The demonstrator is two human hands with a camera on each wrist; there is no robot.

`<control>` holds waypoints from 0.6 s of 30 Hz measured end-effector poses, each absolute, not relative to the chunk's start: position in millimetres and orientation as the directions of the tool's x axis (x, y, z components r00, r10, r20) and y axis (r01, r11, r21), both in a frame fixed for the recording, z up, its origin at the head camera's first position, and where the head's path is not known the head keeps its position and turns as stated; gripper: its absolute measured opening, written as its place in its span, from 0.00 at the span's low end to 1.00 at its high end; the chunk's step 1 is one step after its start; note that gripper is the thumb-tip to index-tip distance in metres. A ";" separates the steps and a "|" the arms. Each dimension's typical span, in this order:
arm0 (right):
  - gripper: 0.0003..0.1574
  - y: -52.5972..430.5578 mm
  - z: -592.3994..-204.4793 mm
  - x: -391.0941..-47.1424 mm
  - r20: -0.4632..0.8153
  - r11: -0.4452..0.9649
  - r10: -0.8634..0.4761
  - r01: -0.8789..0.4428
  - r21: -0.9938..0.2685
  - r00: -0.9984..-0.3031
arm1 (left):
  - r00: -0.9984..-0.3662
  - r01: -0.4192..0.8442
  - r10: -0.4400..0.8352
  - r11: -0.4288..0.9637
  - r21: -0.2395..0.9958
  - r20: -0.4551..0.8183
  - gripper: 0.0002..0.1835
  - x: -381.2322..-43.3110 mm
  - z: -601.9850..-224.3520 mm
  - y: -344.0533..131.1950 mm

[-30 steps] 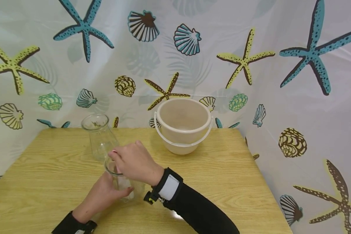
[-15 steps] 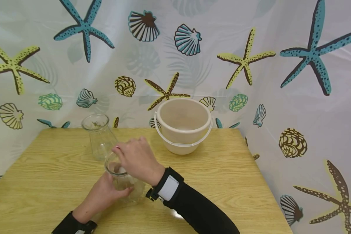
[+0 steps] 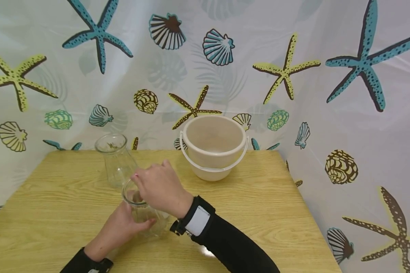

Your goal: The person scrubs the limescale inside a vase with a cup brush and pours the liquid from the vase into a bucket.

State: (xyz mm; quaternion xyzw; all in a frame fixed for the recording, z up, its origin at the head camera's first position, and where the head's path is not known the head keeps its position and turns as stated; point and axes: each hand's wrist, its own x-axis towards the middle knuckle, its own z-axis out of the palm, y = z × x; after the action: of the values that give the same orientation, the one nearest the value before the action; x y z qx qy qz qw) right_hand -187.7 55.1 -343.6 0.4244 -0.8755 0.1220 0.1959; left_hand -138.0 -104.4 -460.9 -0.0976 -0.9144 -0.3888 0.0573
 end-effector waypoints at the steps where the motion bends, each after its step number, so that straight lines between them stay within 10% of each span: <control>1: 0.21 55.3 -343.4 -187.2 0.443 0.603 -0.700 -0.796 -0.052 -0.559 | -0.974 0.227 0.138 0.676 0.701 0.183 0.50 -138.0 -460.9 -104.5; 18: 0.21 49.1 -341.1 -177.3 0.454 0.486 -0.703 -0.836 -0.255 -0.547 | -0.974 0.225 0.143 0.625 0.747 0.174 0.44 -141.1 -461.0 -104.6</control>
State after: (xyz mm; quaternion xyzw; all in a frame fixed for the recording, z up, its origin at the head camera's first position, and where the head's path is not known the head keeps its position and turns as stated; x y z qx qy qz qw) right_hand -177.3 49.1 -341.1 0.4529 -0.8495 0.2278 0.1460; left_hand -141.1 -104.6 -461.0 -0.1023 -0.9001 -0.4207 0.0487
